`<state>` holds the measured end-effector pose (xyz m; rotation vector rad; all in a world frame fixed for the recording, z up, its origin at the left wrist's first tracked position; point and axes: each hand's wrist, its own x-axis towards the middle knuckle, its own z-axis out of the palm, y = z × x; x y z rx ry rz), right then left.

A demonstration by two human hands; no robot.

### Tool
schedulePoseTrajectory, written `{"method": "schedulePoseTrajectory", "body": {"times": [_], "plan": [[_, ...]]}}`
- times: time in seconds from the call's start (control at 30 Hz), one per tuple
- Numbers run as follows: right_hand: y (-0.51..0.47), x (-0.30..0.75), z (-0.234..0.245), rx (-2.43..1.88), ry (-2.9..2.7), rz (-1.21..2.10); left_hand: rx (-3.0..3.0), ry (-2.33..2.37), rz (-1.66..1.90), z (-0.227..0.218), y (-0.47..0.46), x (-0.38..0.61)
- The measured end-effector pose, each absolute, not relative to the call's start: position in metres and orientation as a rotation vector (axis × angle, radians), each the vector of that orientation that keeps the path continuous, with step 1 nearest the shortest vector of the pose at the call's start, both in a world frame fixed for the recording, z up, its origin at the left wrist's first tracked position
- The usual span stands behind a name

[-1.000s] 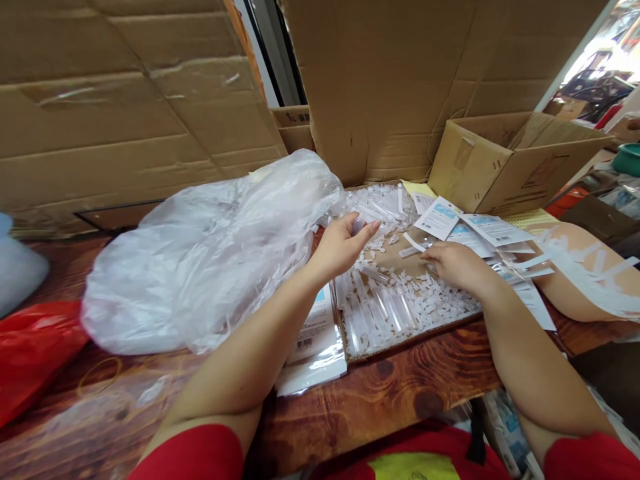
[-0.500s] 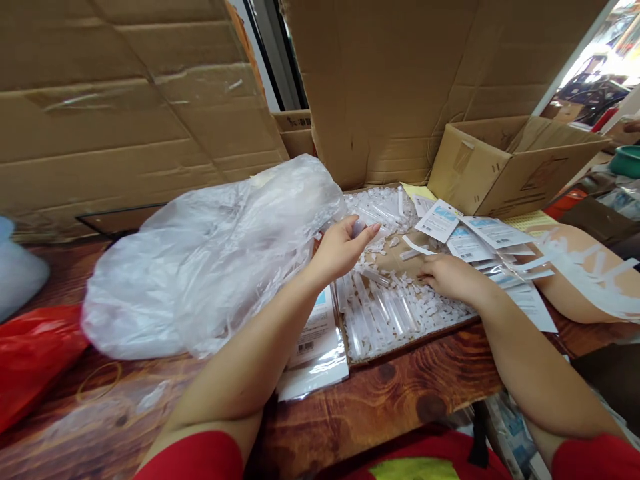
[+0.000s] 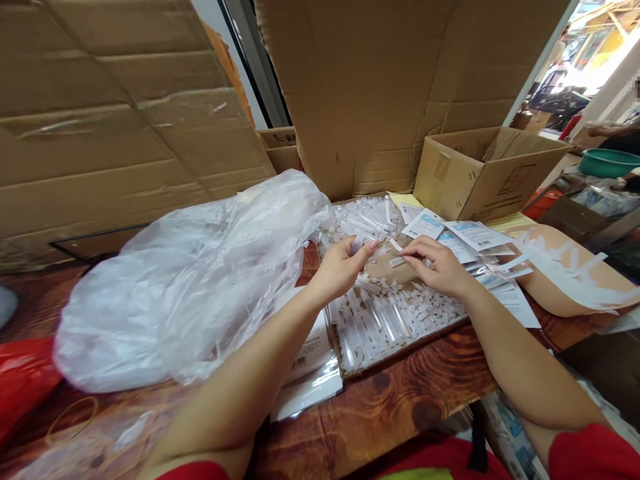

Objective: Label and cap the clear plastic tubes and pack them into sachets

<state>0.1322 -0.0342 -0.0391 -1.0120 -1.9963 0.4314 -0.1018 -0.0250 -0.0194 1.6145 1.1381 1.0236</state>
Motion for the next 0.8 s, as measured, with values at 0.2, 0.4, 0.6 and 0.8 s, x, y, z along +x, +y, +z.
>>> {"method": "schedulePoseTrajectory", "body": {"times": [0.2, 0.4, 0.6, 0.8], "plan": [[-0.037, 0.12, -0.036, -0.892, -1.389, 0.853, 1.604, 1.069, 0.991, -0.024, -0.032, -0.093], [-0.049, 0.111, -0.03, -0.792, -1.323, 0.774, 1.858, 1.131, 0.846, -0.024, -0.041, -0.087], [-0.06, 0.102, -0.03, -0.723, -1.504, 0.758, 2.122, 1.178, 0.781, -0.023, -0.049, -0.081], [-0.06, 0.098, -0.035, -0.787, -1.378, 0.967, 2.248, 1.161, 0.743, -0.018, -0.054, -0.082]]}}
